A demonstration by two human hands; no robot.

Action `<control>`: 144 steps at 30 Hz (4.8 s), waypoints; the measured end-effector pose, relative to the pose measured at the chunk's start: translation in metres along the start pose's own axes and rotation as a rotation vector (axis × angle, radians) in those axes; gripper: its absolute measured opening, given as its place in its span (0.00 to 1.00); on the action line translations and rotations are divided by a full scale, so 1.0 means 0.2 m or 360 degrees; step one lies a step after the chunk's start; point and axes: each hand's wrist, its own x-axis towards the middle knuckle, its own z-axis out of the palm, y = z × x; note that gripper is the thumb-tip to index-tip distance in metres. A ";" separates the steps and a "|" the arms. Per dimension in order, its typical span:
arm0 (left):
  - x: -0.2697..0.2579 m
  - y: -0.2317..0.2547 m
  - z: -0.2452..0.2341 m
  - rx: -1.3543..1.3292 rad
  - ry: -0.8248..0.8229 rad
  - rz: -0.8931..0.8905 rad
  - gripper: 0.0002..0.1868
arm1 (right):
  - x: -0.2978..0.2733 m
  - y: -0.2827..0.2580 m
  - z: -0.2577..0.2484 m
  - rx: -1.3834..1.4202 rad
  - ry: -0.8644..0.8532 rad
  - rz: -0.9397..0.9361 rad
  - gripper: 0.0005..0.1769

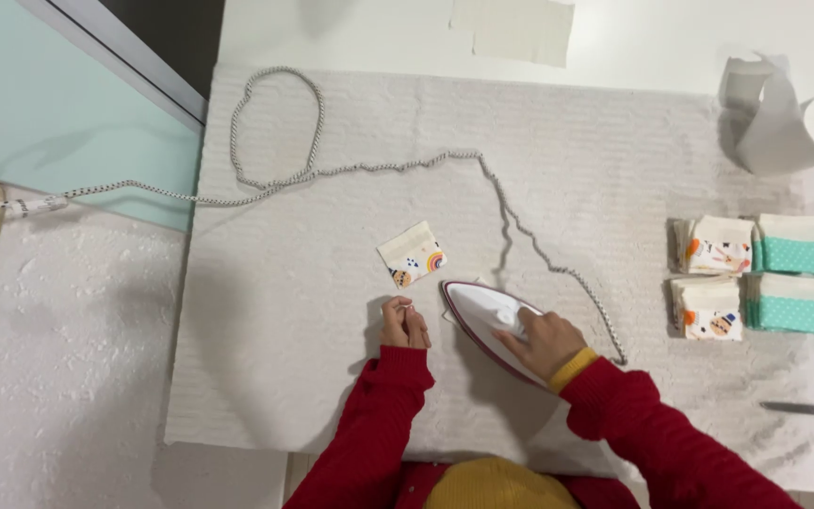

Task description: Ironing small squares of patterned fabric on a white table.

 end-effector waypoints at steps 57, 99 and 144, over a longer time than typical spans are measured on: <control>0.00 0.05 0.01 0.0308 -0.0050 0.0118 0.07 | 0.14 -0.19 0.00 0.0038 -0.0099 0.0247 0.37; -0.19 0.05 0.07 0.1836 -0.0028 0.1201 0.14 | 0.11 -0.16 -0.02 0.0179 0.0146 0.0307 0.34; -0.11 0.14 -0.01 0.0908 0.0063 0.0822 0.13 | 0.03 -0.28 -0.04 0.0245 -0.0070 0.0306 0.35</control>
